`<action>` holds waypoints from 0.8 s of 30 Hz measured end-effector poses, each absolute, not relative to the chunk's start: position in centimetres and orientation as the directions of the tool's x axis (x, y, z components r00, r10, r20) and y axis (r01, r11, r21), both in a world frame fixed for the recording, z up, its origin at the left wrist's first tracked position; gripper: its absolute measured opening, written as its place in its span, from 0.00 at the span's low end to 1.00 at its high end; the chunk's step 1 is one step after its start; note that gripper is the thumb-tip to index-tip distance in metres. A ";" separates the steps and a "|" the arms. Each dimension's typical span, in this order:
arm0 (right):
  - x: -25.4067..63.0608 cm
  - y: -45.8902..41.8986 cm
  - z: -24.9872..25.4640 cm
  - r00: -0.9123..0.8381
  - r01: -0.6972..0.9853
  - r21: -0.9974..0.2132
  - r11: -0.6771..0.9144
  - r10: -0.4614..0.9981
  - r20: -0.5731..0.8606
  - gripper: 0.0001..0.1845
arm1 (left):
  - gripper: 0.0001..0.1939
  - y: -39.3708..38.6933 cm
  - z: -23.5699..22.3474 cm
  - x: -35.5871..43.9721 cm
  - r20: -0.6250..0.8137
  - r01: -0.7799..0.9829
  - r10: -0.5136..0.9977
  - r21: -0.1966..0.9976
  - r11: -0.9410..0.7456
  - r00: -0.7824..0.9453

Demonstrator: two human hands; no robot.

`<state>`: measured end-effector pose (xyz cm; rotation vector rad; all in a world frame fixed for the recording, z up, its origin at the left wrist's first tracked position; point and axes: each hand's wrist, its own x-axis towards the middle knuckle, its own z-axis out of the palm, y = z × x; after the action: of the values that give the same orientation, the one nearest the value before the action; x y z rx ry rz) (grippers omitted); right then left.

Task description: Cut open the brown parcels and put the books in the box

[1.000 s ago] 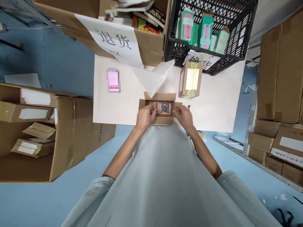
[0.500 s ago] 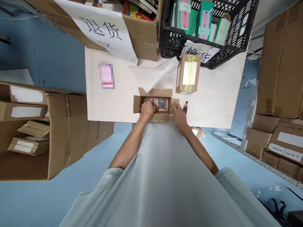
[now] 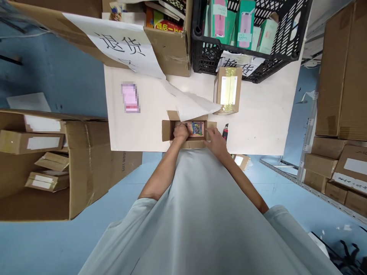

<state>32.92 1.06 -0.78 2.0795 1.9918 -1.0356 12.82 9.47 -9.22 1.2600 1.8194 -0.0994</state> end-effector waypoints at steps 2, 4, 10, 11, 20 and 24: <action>33.0 1.0 -1.1 -0.080 0.905 -0.400 -0.145 0.866 -0.494 0.31 | 0.21 9.7 -8.9 13.2 -0.719 0.816 0.688 0.339 0.468 -0.096; 33.1 1.1 -1.3 -0.083 0.904 -0.404 -0.139 0.871 -0.485 0.31 | 0.21 9.9 -8.2 13.7 -0.744 0.847 0.660 0.282 0.451 -0.104; 33.8 0.2 -1.0 -0.092 0.873 -0.471 -0.128 0.905 -0.416 0.31 | 0.17 7.3 -2.1 12.0 -0.601 0.871 0.797 0.419 0.257 0.055; 34.4 -0.3 -1.0 -0.054 0.855 -0.497 -0.149 0.927 -0.370 0.30 | 0.16 6.3 -0.8 10.7 -0.515 0.855 0.853 0.478 0.202 0.086; 37.7 -1.8 -6.5 0.053 0.648 -0.627 -0.432 0.847 -0.529 0.30 | 0.28 1.2 -3.5 -0.6 -0.468 0.607 0.829 0.575 0.548 -0.305; 34.9 -0.7 -8.5 -0.025 0.495 -0.711 -0.498 0.811 -0.585 0.33 | 0.24 1.2 -7.0 1.6 -0.578 0.593 0.814 0.635 0.495 -0.060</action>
<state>34.92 -0.65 -8.50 2.3725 1.6635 -1.8513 1.59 1.21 -6.98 1.1936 1.7532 0.2799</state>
